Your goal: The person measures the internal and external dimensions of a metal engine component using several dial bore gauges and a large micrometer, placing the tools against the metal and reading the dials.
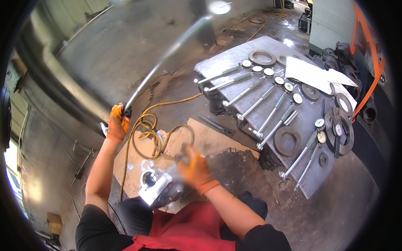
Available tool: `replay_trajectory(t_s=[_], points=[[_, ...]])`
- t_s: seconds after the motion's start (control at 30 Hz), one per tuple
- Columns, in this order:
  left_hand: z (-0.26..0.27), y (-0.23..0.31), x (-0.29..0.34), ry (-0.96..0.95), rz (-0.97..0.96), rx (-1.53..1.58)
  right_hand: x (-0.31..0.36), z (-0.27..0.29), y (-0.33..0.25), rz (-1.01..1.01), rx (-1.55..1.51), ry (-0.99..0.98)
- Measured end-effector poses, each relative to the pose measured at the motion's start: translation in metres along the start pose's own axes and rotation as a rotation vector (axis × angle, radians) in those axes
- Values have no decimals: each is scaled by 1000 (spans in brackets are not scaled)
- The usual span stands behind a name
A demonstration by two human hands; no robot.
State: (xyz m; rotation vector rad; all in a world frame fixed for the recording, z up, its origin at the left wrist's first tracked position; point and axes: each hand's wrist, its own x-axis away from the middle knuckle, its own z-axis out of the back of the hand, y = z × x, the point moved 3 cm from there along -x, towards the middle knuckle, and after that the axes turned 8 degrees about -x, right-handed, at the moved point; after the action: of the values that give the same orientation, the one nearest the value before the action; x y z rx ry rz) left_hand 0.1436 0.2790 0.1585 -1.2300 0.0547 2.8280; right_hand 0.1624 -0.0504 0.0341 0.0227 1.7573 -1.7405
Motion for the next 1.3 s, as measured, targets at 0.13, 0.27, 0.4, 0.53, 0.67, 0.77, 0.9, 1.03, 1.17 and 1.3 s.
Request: replay_trajectory(t_s=[0.13,0.27,0.4,0.53,0.67,0.77,0.9,1.03,1.17,1.3], points=[[78,110,51,-102,-2,185,10,13,-22,-155,-1074,240],[132,173,122,-211,-15,153,47,33,-100,3,-1356,390],[168,227,153,-295,-106,-62,100,70,-116,-133,-1272,614],[193,268,196,-102,-132,-128,150,75,-98,-106,-1138,501],[251,309,270,8,-429,190,175,61,-80,-429,-1277,931],[286,279,315,354,-253,62,198,50,-73,-543,-1182,947],[293,232,327,-189,133,247,225,54,-38,-715,-1213,828],[273,235,347,-189,33,362,242,58,14,-816,-1323,801],[273,255,336,-170,7,378,262,37,33,-943,-1359,928],[258,261,337,-268,39,437,287,23,47,-1012,-1326,1007]])
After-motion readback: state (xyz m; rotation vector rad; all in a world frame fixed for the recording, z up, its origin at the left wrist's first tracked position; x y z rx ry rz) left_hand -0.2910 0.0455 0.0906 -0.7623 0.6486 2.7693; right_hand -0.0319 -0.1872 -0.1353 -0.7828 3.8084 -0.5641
